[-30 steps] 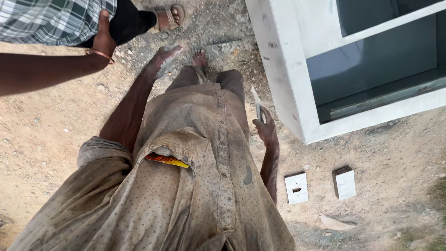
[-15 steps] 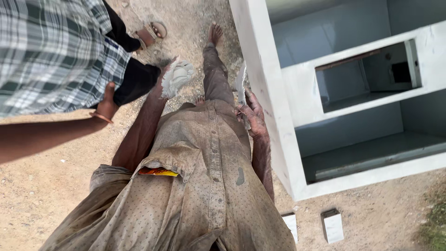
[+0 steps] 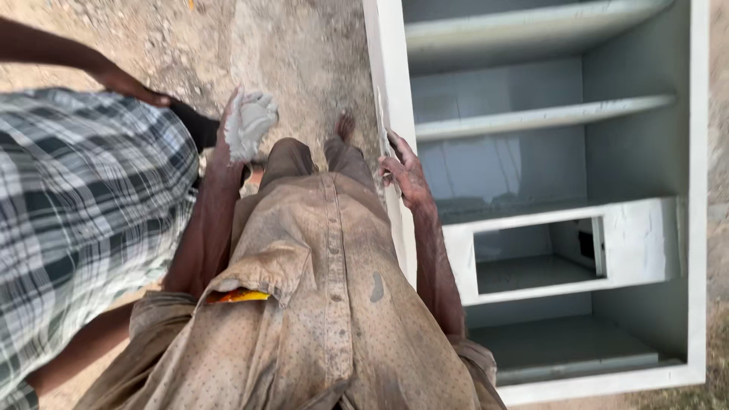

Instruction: The person uses a trowel to smooth and finish the edges of a white concrete structure. They repeatedly scrape and level the surface along the frame edges, occasionally pausing to reposition.

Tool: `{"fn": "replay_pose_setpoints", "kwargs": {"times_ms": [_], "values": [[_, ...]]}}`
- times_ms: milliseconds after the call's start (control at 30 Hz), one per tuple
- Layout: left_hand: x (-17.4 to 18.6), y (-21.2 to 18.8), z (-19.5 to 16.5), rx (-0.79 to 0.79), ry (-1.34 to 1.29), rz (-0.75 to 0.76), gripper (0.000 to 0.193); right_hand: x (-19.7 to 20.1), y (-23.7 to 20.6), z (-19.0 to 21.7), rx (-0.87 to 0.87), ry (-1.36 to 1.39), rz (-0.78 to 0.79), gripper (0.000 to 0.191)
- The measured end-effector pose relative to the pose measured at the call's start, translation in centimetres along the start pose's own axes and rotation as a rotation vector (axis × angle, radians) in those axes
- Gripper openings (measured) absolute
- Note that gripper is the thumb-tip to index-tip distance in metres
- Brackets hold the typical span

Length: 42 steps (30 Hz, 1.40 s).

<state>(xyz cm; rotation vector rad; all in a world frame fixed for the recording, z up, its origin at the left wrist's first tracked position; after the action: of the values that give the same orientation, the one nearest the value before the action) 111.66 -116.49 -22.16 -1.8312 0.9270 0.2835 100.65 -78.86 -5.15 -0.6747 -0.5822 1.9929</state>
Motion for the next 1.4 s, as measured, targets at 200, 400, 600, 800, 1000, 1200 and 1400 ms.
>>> {"fn": "replay_pose_setpoints", "kwargs": {"times_ms": [200,400,600,800,1000,1200,1400], "values": [[-2.3,3.3,-3.4,-0.033,-0.156,-0.012,0.079,0.3,6.2,3.6,-0.018,0.268,-0.01,0.082],[-5.9,8.5,-9.3,-0.063,-0.261,0.129,0.065,-0.9,12.8,5.2,0.0,0.489,0.005,0.084],[-17.7,11.9,-19.4,-0.07,-0.289,0.511,0.053,-4.2,19.3,11.1,0.053,0.689,0.099,0.062],[-29.5,12.2,-26.4,-0.067,0.034,0.626,0.095,-8.2,21.4,18.5,0.161,0.766,0.15,0.059],[-39.9,15.5,-30.1,0.022,0.228,0.827,0.104,-9.4,25.5,26.0,0.255,0.777,0.169,0.062],[-48.0,24.1,-33.4,0.01,0.431,1.006,0.111,-7.8,32.9,33.1,0.355,0.705,0.159,0.065],[-56.6,34.6,-36.9,0.112,0.604,0.991,0.112,-6.0,40.6,44.5,0.497,0.688,0.175,0.069]]}}
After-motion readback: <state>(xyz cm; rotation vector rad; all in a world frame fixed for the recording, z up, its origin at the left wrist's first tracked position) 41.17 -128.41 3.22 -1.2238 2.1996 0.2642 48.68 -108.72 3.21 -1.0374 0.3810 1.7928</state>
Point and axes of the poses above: each hand's wrist, its own y-axis towards the middle knuckle, its own x-axis out of the back of the hand, z = x × y, the point moved 8 cm from there along y, towards the middle knuckle, and after that the axes turned 4 degrees about y, right-handed, at the moved point
